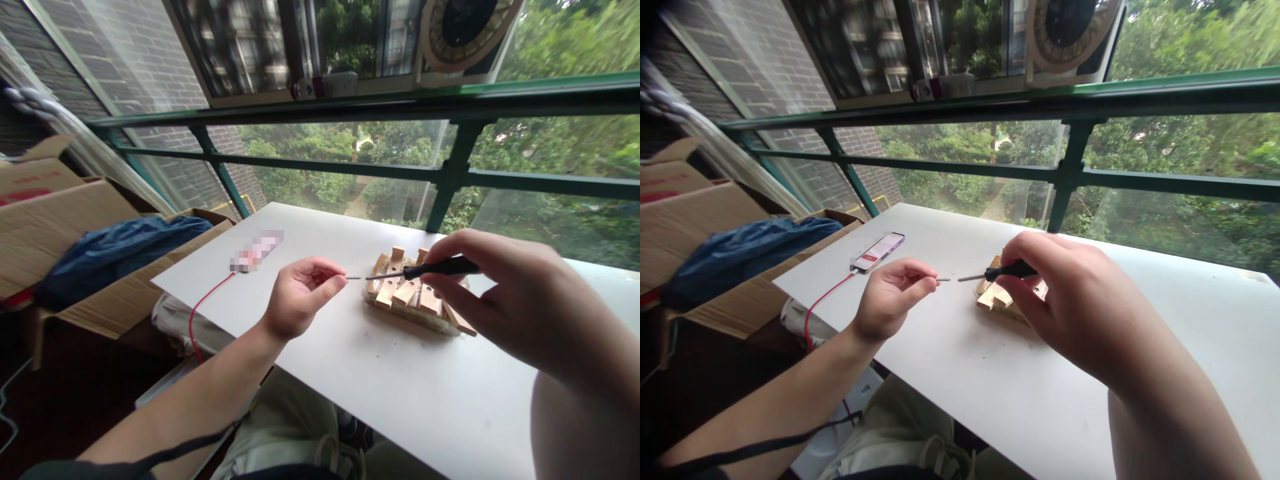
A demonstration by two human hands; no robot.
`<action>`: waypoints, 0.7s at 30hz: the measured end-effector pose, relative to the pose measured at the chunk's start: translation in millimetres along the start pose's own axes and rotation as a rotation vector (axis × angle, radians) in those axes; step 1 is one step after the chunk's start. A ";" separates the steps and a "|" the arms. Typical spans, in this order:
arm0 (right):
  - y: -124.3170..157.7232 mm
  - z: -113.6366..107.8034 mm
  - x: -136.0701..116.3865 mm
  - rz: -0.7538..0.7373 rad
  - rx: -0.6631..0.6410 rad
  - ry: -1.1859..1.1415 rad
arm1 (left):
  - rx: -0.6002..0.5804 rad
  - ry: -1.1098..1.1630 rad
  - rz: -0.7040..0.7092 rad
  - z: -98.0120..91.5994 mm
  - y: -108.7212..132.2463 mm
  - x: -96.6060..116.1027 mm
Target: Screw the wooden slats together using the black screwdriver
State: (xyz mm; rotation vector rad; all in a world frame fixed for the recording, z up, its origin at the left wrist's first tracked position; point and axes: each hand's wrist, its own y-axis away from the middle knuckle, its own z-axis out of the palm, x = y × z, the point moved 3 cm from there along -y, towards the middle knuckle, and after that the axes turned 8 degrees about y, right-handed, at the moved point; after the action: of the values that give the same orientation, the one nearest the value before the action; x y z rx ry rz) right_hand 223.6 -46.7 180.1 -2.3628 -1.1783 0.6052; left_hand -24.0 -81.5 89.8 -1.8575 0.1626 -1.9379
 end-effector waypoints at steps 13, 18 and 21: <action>-0.9 7.2 1.4 0.024 0.031 0.011 | -0.048 0.068 0.008 -4.7 1.5 -1.4; -4.2 10.5 3.4 0.051 0.006 -0.040 | -0.098 0.036 0.030 -5.8 3.4 -3.5; -4.8 10.8 3.7 0.045 -0.015 -0.013 | -0.105 0.041 0.025 -6.8 4.4 -5.2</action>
State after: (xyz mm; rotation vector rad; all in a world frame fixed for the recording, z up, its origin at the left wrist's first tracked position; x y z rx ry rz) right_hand 216.6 -39.1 173.3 -2.4078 -1.1415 0.6291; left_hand -29.6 -84.9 82.7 -1.8730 0.3047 -1.9863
